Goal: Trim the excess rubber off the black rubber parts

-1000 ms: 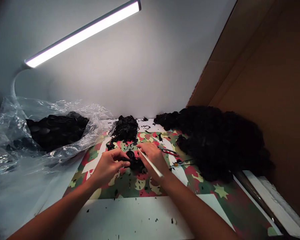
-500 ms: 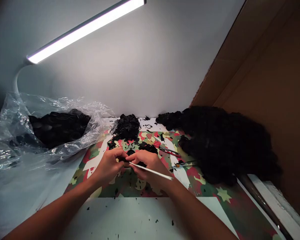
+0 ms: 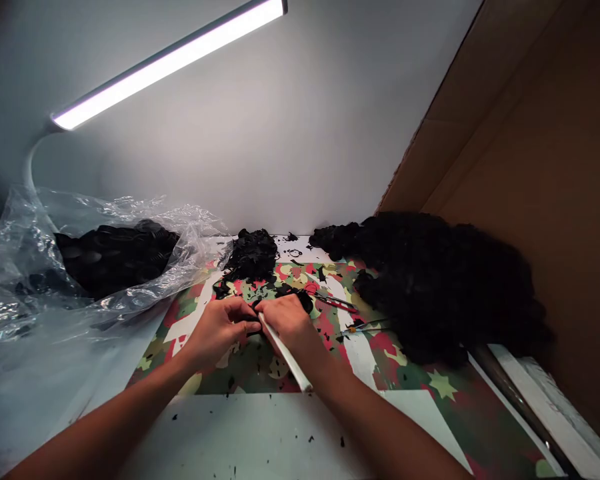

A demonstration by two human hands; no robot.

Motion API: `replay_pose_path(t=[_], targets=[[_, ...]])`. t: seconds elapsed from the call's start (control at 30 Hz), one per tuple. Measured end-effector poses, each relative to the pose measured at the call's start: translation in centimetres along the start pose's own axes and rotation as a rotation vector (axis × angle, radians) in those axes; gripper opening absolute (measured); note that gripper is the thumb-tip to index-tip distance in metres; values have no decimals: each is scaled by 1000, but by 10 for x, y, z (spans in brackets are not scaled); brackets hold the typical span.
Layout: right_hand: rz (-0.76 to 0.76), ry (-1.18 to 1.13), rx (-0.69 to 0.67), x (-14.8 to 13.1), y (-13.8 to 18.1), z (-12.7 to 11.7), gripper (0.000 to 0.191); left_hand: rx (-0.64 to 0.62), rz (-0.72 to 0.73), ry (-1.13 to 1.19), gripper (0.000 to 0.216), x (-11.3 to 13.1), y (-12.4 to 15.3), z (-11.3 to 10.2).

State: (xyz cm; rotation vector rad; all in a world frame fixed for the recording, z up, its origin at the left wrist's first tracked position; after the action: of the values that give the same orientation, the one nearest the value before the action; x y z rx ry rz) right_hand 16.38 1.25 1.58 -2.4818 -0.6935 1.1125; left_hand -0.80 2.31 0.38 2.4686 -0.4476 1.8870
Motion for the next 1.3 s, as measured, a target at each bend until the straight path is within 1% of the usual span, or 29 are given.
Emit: replay_pose_path(t=[0.07,0.1,0.2,0.27,0.37,0.5,0.63,0.7,0.8,0.87,0.97,1.07,1.17,1.3], targets=[[33,16,59,7,-2,0,20,5,-6,45,13,4,0,-1],[78,-2,76,10,-4,-2,18,15,16,49,12,6,0,-1],[299,-128,82,19,-8,-10,13,38,107,80,9,12,0,-4],[415,-217,77,22,-10,-14,14,37,136,142,8,13,-1,-5],[481,-272,90,27,-12,-17,13,21,143,226,10,10,-2,-6],[519,-298,97,33,-12,-17,18,-28,138,320,23,3,-3,-6],[527,-290,100,32,-11,-19,27,-10,186,372,54,0,-5,-7],[526,-267,105,28,-12,-21,29,0,207,371,62,-1,-5,-7],[528,-254,78,24,-12,-23,25,3,206,405,62,-2,-6,-7],[517,-242,61,24,-12,-23,23,-5,161,492,57,-3,-6,-6],[512,-235,26,30,-10,-18,31,-26,37,730,42,-4,-7,-5],[543,-248,-26,38,-8,-14,43,-44,-83,918,42,-5,-7,-3],[540,-235,-56,42,-8,-11,47,-48,-130,987,41,-6,-8,-2],[529,-200,-70,41,-9,-11,47,-28,-160,1023,36,-8,-9,-3]])
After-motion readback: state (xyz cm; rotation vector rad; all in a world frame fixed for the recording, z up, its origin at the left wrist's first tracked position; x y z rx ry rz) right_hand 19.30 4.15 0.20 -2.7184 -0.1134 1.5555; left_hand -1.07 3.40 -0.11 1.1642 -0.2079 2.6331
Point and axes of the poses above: each hand's wrist, its own y-axis away from the middle knuckle, its own z-axis out of the palm, x = y × z, the point moved 2 cm from there along -y, towards the middle knuckle, and after that the axes turned 11 degrees about z, right-handed, at the moved point
